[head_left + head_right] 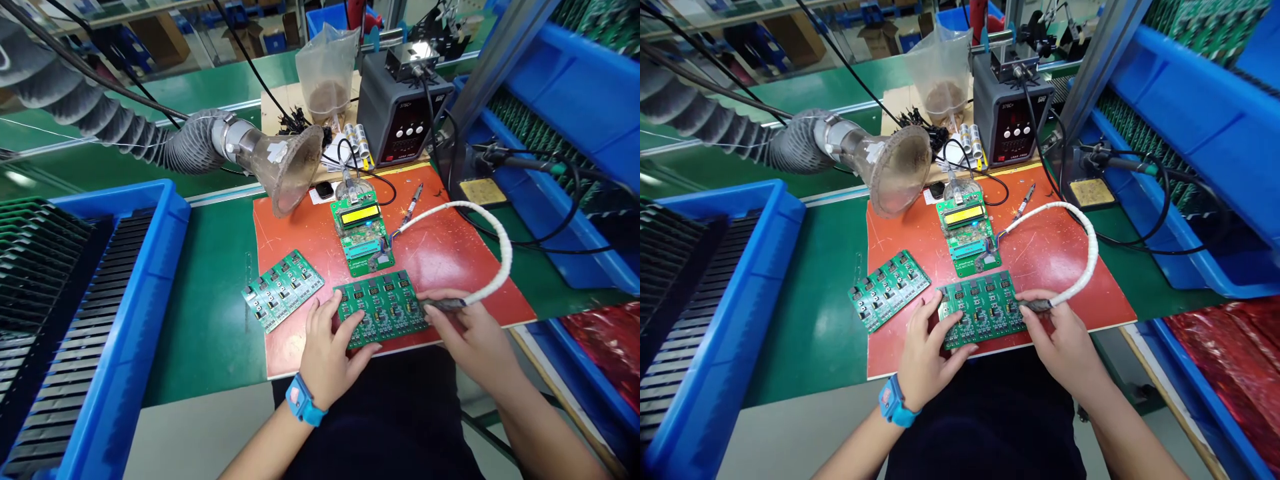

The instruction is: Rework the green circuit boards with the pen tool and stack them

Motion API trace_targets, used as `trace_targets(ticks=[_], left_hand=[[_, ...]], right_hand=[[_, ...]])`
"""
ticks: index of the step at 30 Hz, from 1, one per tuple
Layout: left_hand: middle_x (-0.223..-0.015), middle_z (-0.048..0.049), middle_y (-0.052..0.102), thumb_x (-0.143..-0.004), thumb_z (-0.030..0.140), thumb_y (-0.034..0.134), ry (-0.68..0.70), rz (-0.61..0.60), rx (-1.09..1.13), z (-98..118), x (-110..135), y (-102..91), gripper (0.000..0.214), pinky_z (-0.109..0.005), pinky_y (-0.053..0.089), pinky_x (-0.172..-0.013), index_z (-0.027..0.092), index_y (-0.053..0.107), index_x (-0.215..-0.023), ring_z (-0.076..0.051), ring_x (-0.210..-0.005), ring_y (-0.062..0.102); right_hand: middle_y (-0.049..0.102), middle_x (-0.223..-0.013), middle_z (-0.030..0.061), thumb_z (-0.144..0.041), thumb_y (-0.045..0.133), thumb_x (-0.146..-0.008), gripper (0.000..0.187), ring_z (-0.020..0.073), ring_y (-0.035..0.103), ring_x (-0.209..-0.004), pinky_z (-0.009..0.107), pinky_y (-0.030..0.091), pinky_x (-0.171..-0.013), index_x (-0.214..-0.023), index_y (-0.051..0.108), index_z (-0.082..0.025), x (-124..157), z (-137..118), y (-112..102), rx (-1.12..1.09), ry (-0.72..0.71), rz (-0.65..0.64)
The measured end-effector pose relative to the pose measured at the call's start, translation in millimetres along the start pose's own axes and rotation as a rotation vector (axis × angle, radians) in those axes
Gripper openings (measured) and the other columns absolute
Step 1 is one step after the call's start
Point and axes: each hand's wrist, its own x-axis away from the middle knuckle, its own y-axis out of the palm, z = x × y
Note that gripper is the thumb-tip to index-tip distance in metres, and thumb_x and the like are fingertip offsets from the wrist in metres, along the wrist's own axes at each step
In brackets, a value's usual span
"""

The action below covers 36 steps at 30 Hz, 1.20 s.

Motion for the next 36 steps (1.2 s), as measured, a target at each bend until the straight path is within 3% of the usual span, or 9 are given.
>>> trace_targets(ticks=[7,14,36], left_hand=[[-0.142,-0.0173,0.040,-0.083,0.039,0.069,-0.003,0.020,0.018,1,-1,-0.1,0.043,-0.058,0.042,-0.103,0.022,0.055,-0.120,-0.034,-0.131,0.043],[-0.143,-0.0167,0.040,-0.083,0.038,0.070,-0.014,0.026,0.028,2,-1,-0.5,0.041,-0.057,0.042,-0.104,0.022,0.058,-0.119,-0.035,-0.132,0.042],[-0.142,-0.0188,0.041,-0.081,0.034,0.071,0.001,0.063,0.023,2,0,1.6,0.041,-0.058,0.043,-0.102,0.019,0.058,-0.117,-0.036,-0.131,0.043]], right_hand=[[0.070,-0.102,0.0070,-0.039,0.058,-0.091,0.021,0.0208,0.070,-0.079,0.036,0.059,-0.075,-0.105,0.060,-0.023,2,-8,-2,-0.024,0.014,0.028],[0.067,-0.105,0.0058,-0.035,0.057,-0.093,0.017,0.0190,0.068,-0.082,0.033,0.058,-0.074,-0.106,0.057,-0.024,7,-7,10,-0.107,-0.027,-0.035],[0.068,-0.105,0.0043,-0.028,0.054,-0.093,0.014,0.0191,0.067,-0.091,0.032,0.057,-0.077,-0.107,0.056,-0.026,2,-7,14,0.048,-0.148,-0.074]])
